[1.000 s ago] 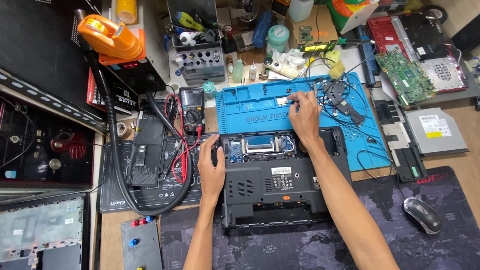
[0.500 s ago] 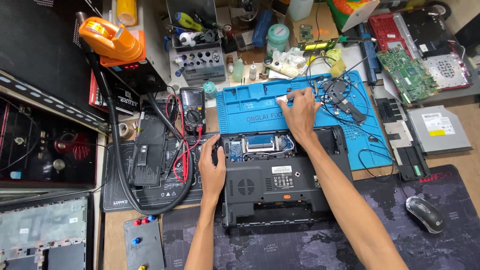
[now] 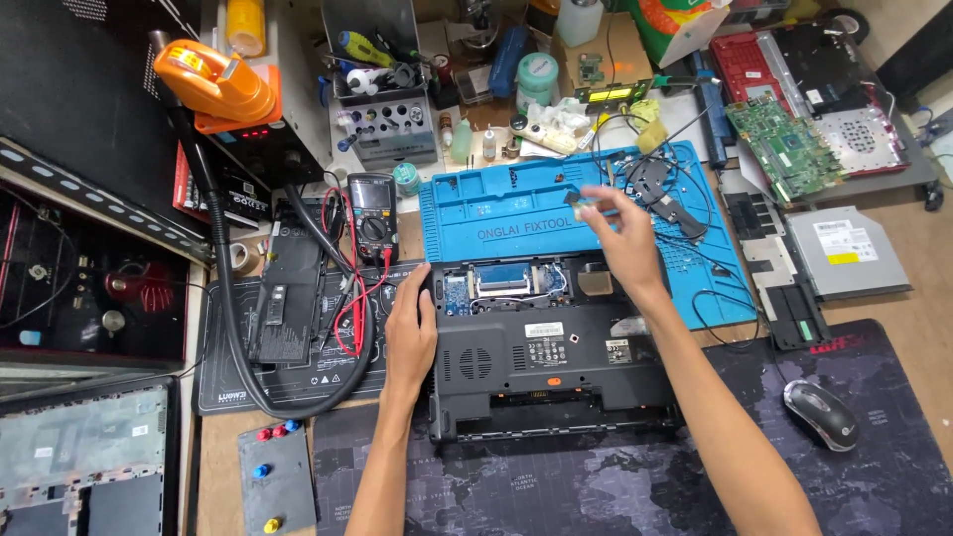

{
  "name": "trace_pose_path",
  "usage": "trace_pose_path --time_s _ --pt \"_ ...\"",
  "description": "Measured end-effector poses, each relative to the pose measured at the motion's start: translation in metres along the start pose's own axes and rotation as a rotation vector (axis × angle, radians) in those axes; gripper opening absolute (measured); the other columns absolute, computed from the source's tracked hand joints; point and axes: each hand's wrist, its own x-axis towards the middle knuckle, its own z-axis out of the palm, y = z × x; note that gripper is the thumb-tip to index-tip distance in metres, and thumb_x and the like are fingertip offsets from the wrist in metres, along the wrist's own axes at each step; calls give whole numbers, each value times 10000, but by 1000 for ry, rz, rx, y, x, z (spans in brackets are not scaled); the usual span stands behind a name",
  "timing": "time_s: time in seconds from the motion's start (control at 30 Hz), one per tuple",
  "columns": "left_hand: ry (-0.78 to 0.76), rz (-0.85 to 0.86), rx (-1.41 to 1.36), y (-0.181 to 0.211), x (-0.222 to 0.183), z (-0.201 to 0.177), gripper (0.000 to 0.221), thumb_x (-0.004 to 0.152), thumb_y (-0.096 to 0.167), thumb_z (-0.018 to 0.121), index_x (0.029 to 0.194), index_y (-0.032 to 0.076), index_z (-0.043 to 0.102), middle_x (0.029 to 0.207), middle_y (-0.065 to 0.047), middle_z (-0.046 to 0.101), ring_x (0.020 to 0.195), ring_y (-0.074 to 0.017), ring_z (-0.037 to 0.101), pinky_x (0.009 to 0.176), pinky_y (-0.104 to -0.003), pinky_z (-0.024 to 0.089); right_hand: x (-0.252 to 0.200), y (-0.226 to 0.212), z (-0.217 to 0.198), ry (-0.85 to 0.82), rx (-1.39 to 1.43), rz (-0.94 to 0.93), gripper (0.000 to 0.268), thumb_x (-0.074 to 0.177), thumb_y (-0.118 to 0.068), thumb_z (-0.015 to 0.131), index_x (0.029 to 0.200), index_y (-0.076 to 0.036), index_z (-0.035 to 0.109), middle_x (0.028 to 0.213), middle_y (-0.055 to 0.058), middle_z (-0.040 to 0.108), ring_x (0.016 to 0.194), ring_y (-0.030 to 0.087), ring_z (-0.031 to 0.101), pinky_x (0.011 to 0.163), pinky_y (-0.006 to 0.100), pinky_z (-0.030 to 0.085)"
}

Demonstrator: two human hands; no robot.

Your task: Connecting internal ribbon cables and routing wires inside a laptop chassis on a repair bench.

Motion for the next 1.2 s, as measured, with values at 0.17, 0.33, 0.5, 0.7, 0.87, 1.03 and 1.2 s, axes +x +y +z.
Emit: trace_pose_path --time_s 0.17,0.33,0.5,0.7,0.87,1.03,1.2 --pt "-98 41 167 12 5 -13 446 1073 198 401 1487 47 469 1454 -289 486 1317 -469 509 1074 -571 429 -41 -7 -22 8 70 139 220 987 -154 733 1180 -61 683 991 116 687 897 185 706 820 339 573" --pt "-63 199 410 18 17 -6 478 1057 202 510 1518 90 450 1467 -286 446 1262 -489 542 995 -556 506 -65 -6 -24 25 134 202 279 944 -140 774 1168 -52 634 990 88 729 864 106 678 802 259 583" --pt "-134 424 423 25 37 37 306 1016 240 624 1318 214 662 1260 -91 658 1246 -250 620 1071 -404 467 -74 -13 -11 57 0 136 211 980 -86 718 1190 -80 730 976 142 777 848 143 720 784 299 594" --pt "-426 594 463 6 79 112 141 908 181 705 1034 240 681 949 -19 588 945 -271 646 809 -420 540 -79 -6 -9 123 -54 45 165 979 -97 726 1143 -98 736 957 128 779 856 168 723 791 320 588" --pt "-563 579 543 16 96 140 109 837 146 728 877 241 693 943 -80 577 849 -343 640 732 -476 537 -78 -5 -12 157 -54 26 159 998 -92 701 1154 -64 714 964 160 764 862 176 703 778 352 586" --pt "-642 522 613 27 108 153 84 835 73 743 807 150 724 995 -155 622 876 -393 669 779 -537 555 -79 -4 -11 151 -45 50 154 1002 -85 693 1155 -81 707 947 130 755 821 146 673 759 334 575" --pt "-709 501 661 23 118 168 153 698 8 837 715 129 745 994 -152 666 852 -395 691 779 -579 568 -80 -5 -11 152 -24 57 160 999 -66 691 1158 -64 703 948 139 749 822 150 671 752 329 568"
